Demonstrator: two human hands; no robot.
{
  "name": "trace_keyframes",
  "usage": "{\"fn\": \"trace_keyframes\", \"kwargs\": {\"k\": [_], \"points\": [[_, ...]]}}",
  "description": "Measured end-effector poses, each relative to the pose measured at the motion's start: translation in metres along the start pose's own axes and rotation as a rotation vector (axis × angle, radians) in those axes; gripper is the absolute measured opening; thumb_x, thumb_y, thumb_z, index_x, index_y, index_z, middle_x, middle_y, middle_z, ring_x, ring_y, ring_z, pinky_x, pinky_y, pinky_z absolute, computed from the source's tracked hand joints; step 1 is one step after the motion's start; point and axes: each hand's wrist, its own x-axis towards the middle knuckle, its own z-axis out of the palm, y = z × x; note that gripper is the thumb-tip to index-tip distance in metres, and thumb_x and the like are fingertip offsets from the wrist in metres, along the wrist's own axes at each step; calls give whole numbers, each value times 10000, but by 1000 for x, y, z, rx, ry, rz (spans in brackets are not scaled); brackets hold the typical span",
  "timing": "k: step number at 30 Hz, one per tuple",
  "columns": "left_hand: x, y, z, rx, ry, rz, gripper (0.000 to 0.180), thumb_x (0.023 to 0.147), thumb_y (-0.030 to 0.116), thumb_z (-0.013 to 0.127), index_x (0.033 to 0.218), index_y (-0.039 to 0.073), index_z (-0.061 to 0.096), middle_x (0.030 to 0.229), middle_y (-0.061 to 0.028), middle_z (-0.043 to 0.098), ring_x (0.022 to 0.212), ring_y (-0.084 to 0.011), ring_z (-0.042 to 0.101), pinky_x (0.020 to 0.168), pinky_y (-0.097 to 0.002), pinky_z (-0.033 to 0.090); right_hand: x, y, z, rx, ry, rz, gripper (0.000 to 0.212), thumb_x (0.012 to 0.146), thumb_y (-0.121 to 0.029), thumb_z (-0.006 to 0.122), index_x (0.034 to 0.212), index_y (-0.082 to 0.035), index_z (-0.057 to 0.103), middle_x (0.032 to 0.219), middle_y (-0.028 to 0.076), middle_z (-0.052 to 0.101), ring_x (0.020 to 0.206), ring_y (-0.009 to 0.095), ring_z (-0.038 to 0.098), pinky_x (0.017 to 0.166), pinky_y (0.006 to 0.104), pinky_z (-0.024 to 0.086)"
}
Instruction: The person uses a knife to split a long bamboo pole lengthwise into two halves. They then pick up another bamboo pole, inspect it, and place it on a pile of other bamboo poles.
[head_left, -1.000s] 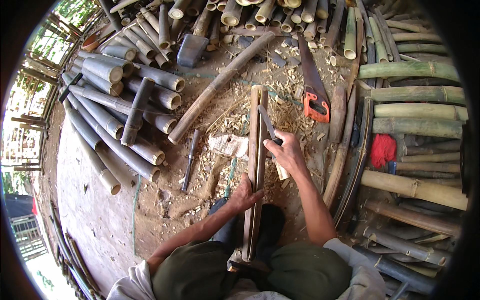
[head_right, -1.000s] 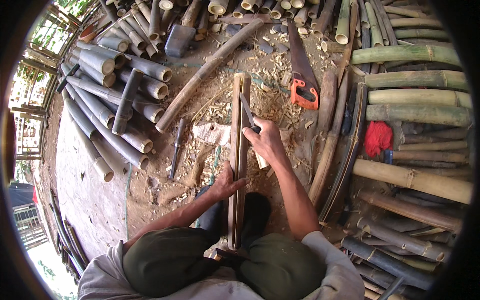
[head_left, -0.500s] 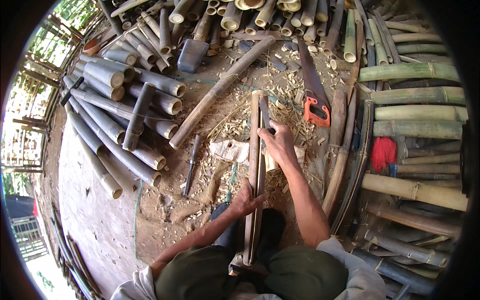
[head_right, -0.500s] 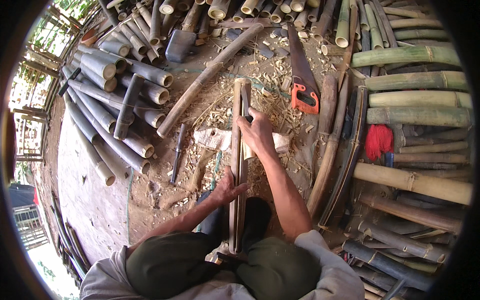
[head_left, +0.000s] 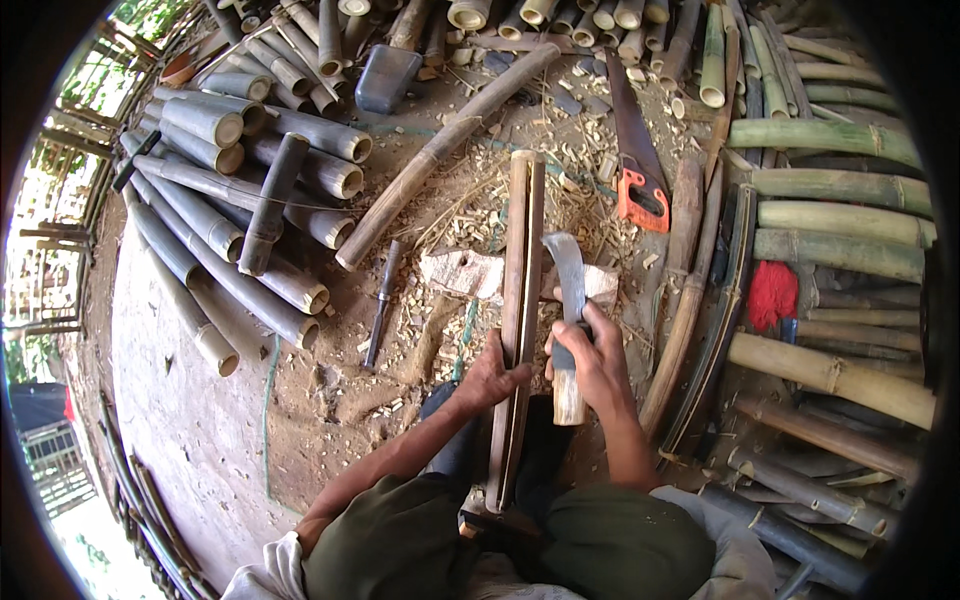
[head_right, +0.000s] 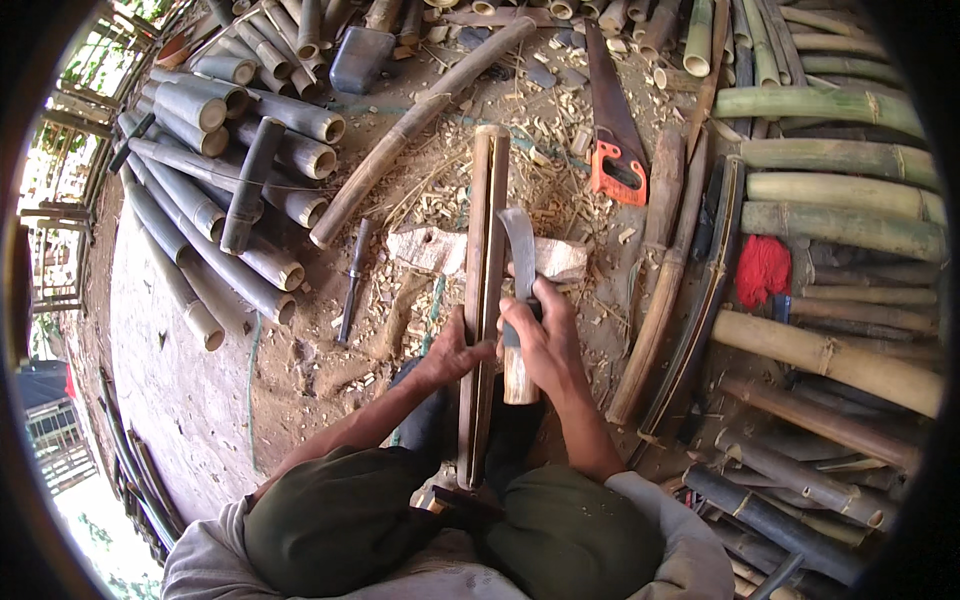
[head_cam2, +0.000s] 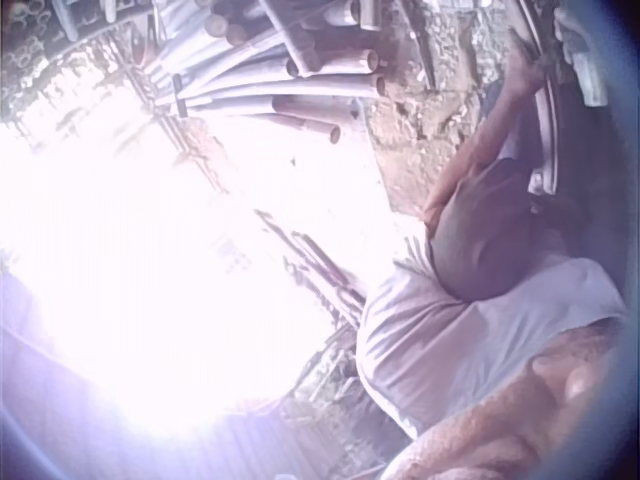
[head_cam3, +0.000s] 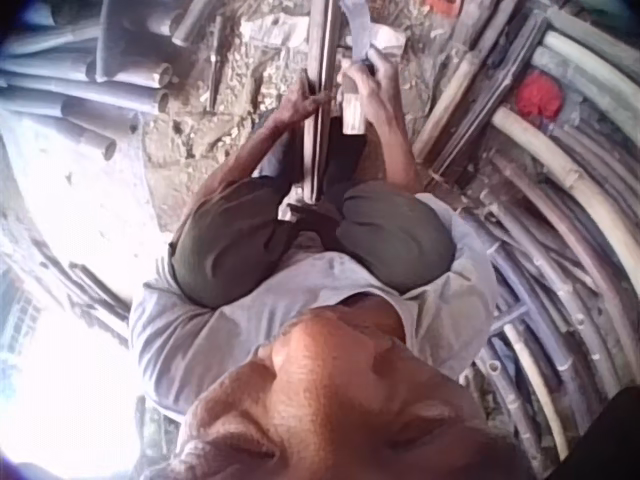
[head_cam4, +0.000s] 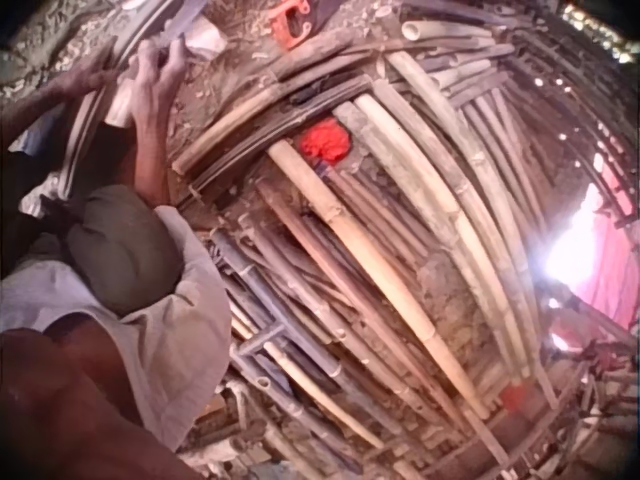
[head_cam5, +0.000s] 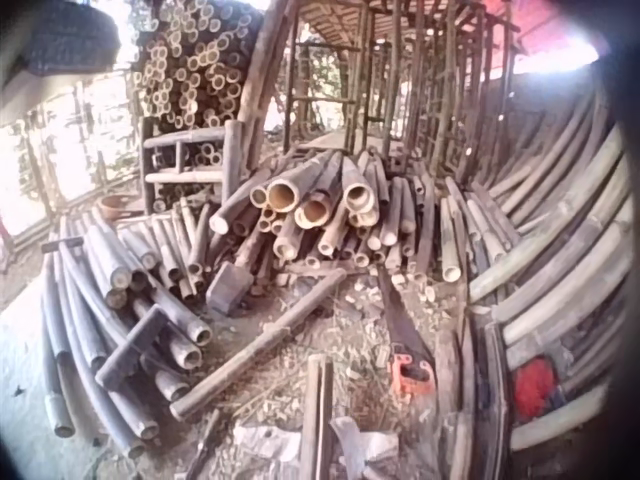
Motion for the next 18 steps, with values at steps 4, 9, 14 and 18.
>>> {"fn": "trace_keyframes", "kwargs": {"k": [4,9,14,18], "points": [[2,13,-2,253,67,-126,739,776,372,866,1207,-42,431,1011,-283,678,978,-426,690,877,-485,541,-22,34,-6,191,17,104,162,1007,-148,612,1079,-7,579,781,78,621,646,131,625,519,303,552],[5,17,8,418,149,-109,787,767,426,849,1202,-17,366,947,-308,675,918,-469,697,829,-523,549,-38,47,-5,141,1,146,189,1006,-161,611,1102,1,594,791,76,622,658,131,626,522,312,560],[7,17,16,510,160,-125,772,790,459,821,1195,-22,374,954,-306,669,930,-474,688,833,-540,540,-42,51,-4,181,-8,239,215,1000,-175,619,1116,5,604,809,72,625,668,134,625,528,318,565],[7,17,20,546,192,-147,746,802,453,816,1177,-24,382,988,-294,644,971,-472,657,863,-533,529,-37,44,-6,272,-19,278,231,984,-168,617,1122,18,624,813,62,630,687,138,628,538,323,553]]}}
